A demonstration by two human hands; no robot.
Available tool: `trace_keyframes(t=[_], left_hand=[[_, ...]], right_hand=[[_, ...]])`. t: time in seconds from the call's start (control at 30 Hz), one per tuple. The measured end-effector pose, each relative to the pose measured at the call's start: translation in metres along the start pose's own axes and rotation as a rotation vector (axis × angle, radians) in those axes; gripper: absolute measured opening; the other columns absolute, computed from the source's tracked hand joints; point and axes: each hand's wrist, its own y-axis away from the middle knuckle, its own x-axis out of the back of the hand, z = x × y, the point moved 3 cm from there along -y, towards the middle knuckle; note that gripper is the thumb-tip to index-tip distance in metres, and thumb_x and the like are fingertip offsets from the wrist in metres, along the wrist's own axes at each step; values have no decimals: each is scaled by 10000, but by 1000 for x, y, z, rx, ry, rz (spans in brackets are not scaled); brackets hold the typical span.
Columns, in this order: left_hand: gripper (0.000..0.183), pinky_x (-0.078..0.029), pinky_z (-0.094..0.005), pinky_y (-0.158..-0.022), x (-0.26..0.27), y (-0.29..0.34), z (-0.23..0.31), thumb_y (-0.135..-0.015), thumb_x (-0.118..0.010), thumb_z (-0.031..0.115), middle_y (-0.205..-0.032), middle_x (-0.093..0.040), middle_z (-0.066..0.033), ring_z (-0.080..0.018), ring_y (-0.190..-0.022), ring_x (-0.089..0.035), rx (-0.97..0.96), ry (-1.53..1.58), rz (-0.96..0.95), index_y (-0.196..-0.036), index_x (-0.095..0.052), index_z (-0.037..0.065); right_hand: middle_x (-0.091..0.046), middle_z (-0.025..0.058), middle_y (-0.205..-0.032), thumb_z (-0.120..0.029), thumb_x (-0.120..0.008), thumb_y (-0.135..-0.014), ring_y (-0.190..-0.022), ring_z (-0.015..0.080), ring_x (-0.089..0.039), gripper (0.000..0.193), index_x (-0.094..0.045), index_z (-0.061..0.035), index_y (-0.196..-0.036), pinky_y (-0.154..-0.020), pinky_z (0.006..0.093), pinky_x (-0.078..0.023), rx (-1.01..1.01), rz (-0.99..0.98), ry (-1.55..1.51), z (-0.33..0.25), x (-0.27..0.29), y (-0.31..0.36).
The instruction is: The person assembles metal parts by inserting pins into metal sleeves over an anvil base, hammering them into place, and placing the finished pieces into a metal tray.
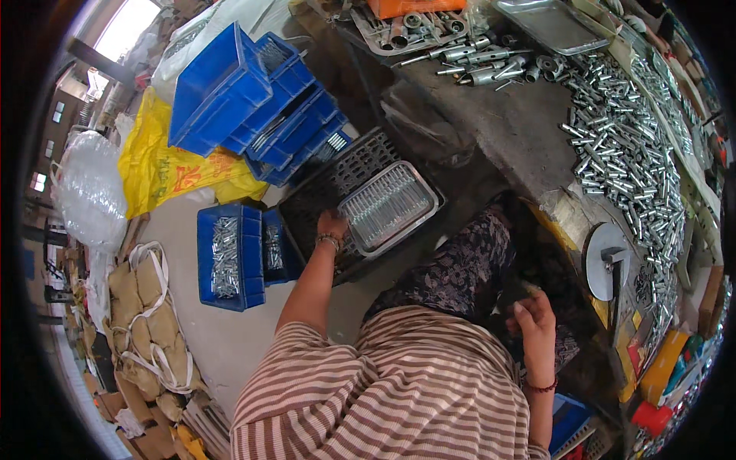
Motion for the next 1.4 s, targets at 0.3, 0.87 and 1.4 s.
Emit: trace_keyframes(t=[0.3,0.87,1.4], left_hand=[[386,-541,-487,-984,-29,-14,0,-892,-658,214,-1200,-702,-247,-446,-1128,-660,-72,-168,-28,-1224,-688,20],[113,-519,-263,-745,-36,298,431,-903,-742,6,-910,-647,-52,-126,-826,-644,-1306,280,-547,-1015,-743,20],[54,-539,-449,-734,-176,394,504,-873,-662,142,-887,-633,-73,-306,-904,-670,-2066,-431,-636,-902,-701,118]], right_hand=[[-649,31,-987,-62,-630,-1001,-802,104,-639,391,-577,-45,-1389,-714,242,-528,-28,55,-5,4,10,2],[-669,12,-958,-96,-642,-1025,-826,73,-610,304,-628,-6,-1315,-742,248,-524,115,-64,-46,13,15,-4],[-684,36,-958,-148,-653,-1020,-826,94,-605,313,-646,-21,-1306,-756,273,-520,140,216,-13,16,79,48]])
